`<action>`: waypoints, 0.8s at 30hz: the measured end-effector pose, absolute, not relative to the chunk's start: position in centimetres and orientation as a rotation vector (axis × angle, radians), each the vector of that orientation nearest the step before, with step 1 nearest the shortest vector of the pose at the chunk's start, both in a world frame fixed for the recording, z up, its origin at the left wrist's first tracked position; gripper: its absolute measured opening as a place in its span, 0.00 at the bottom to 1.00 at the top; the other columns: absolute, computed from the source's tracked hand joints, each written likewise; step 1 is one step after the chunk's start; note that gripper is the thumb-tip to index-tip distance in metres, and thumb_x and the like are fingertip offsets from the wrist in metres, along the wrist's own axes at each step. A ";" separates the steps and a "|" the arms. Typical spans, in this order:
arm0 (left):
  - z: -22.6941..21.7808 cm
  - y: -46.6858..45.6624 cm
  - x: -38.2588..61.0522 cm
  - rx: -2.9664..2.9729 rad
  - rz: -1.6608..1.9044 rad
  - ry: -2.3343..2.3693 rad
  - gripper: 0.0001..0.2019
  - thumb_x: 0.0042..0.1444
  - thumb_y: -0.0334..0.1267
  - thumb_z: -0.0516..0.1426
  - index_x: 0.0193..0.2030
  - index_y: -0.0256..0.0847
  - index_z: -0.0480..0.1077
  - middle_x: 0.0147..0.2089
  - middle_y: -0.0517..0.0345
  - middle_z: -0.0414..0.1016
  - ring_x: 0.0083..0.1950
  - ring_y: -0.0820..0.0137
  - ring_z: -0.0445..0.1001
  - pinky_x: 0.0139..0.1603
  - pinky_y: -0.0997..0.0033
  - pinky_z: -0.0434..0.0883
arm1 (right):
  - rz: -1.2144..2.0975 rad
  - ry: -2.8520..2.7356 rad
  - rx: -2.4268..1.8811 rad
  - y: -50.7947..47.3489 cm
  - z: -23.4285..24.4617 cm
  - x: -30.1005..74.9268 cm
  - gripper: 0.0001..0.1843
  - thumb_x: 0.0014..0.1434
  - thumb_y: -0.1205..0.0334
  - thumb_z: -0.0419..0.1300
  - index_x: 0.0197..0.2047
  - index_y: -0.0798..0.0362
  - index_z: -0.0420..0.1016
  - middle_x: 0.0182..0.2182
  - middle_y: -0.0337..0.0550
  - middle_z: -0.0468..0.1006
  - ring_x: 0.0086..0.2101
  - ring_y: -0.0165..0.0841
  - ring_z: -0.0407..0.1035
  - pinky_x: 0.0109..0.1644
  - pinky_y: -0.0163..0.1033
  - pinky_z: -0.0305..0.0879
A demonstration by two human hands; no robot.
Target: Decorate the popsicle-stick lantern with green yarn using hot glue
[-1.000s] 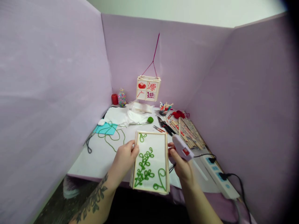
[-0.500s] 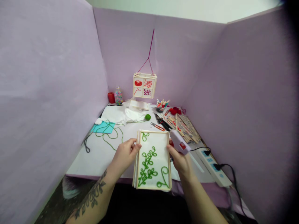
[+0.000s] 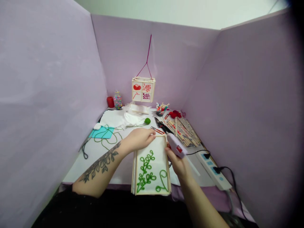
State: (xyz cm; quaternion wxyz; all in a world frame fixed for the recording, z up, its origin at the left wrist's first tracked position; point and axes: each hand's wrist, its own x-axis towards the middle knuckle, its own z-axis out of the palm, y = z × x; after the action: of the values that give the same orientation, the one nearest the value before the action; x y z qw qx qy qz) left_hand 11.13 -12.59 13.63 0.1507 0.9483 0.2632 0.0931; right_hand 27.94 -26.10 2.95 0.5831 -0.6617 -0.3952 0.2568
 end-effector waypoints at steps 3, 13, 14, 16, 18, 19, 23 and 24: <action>13.0 -12.5 10.6 2.634 0.322 0.848 0.15 0.65 0.40 0.49 0.48 0.44 0.75 0.45 0.54 0.81 0.46 0.61 0.78 0.46 0.64 0.71 | 0.540 -0.897 -1.618 -26.0 3.1 29.0 0.27 0.53 0.35 0.61 0.42 0.51 0.74 0.31 0.45 0.79 0.33 0.41 0.74 0.37 0.44 0.71; 12.2 -12.2 9.7 2.509 0.416 1.009 0.15 0.63 0.42 0.49 0.43 0.43 0.76 0.40 0.53 0.81 0.42 0.62 0.77 0.40 0.67 0.68 | 0.879 -0.869 -1.420 -25.3 1.0 31.7 0.35 0.51 0.28 0.58 0.45 0.52 0.73 0.22 0.35 0.70 0.24 0.31 0.65 0.28 0.38 0.65; 12.2 -12.2 9.6 2.507 0.415 1.015 0.15 0.64 0.42 0.49 0.43 0.43 0.76 0.40 0.53 0.81 0.42 0.62 0.77 0.40 0.67 0.67 | 0.919 -0.844 -1.364 -25.2 0.9 31.6 0.37 0.49 0.27 0.60 0.45 0.52 0.72 0.24 0.36 0.71 0.25 0.32 0.65 0.30 0.39 0.66; 12.3 -12.3 9.5 2.501 0.410 1.024 0.15 0.64 0.42 0.49 0.43 0.43 0.76 0.40 0.53 0.81 0.42 0.62 0.77 0.40 0.67 0.67 | 0.990 -0.780 -1.274 -25.2 1.0 31.3 0.39 0.43 0.26 0.64 0.45 0.51 0.72 0.28 0.39 0.74 0.27 0.32 0.68 0.33 0.40 0.68; 12.4 -12.4 9.4 2.495 0.413 1.033 0.15 0.64 0.42 0.49 0.42 0.42 0.75 0.40 0.53 0.81 0.42 0.62 0.77 0.40 0.68 0.66 | 1.059 -0.734 -1.216 -25.2 1.2 31.1 0.40 0.39 0.26 0.66 0.44 0.49 0.71 0.31 0.40 0.75 0.28 0.33 0.69 0.34 0.41 0.69; 12.4 -12.4 9.3 2.492 0.416 1.036 0.14 0.64 0.42 0.49 0.42 0.42 0.75 0.39 0.53 0.80 0.42 0.62 0.77 0.39 0.68 0.66 | 1.083 -0.726 -1.196 -25.3 1.3 30.9 0.40 0.38 0.26 0.66 0.44 0.49 0.71 0.31 0.40 0.74 0.28 0.33 0.68 0.34 0.41 0.69; 12.2 -12.5 9.3 2.483 0.423 1.057 0.14 0.63 0.42 0.49 0.42 0.42 0.75 0.38 0.54 0.80 0.41 0.62 0.76 0.39 0.68 0.65 | 1.119 -0.751 -1.143 -25.4 1.5 30.3 0.42 0.39 0.21 0.60 0.43 0.48 0.71 0.30 0.39 0.70 0.25 0.31 0.64 0.28 0.38 0.65; 12.2 -12.5 9.3 2.480 0.423 1.062 0.14 0.63 0.42 0.49 0.42 0.42 0.75 0.38 0.54 0.80 0.41 0.62 0.76 0.39 0.68 0.65 | 1.118 -0.754 -1.140 -25.4 1.5 30.1 0.42 0.40 0.20 0.58 0.43 0.48 0.71 0.30 0.38 0.69 0.24 0.30 0.62 0.26 0.38 0.63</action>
State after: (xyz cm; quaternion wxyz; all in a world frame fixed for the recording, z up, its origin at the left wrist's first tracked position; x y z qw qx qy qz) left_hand 9.25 -12.45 12.16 0.2038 0.8890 0.3809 0.1518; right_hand 30.12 -25.43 1.48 0.6351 -0.4987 -0.3298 0.4890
